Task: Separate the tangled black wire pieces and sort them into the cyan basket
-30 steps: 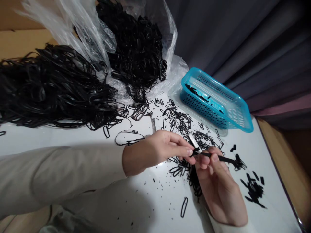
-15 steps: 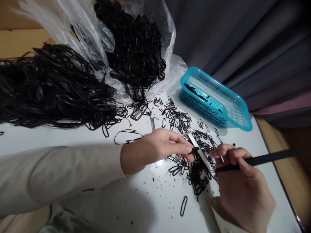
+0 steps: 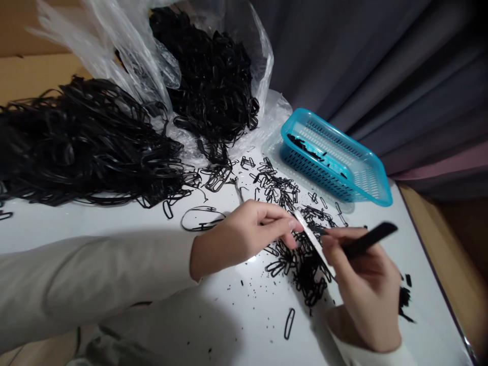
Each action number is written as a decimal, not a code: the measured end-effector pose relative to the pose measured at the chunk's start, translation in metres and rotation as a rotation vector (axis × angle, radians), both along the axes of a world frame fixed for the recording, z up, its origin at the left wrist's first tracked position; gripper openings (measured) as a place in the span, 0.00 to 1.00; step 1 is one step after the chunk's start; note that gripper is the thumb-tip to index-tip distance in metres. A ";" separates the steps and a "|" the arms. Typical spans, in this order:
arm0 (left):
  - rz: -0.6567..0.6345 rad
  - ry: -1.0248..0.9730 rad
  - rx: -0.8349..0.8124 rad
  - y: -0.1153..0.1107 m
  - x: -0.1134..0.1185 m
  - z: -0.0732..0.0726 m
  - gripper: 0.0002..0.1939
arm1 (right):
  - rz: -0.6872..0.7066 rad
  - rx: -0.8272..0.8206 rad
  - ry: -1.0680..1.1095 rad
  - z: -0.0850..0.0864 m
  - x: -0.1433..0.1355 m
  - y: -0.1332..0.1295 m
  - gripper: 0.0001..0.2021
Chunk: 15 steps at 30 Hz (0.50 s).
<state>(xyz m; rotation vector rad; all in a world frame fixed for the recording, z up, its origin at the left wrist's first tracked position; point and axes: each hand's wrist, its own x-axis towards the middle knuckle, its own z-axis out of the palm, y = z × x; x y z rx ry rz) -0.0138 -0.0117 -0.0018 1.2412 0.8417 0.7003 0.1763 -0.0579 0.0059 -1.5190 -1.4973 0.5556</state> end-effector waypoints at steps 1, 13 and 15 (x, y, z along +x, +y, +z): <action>0.047 0.029 0.043 0.001 -0.002 0.001 0.16 | -0.030 0.019 -0.006 0.003 0.003 0.007 0.05; 0.359 0.238 0.218 0.010 -0.008 0.006 0.16 | -0.182 0.132 -0.074 0.032 0.062 0.123 0.17; 0.423 0.199 0.189 0.012 -0.009 0.009 0.15 | -0.097 0.108 -0.105 0.027 0.049 0.107 0.13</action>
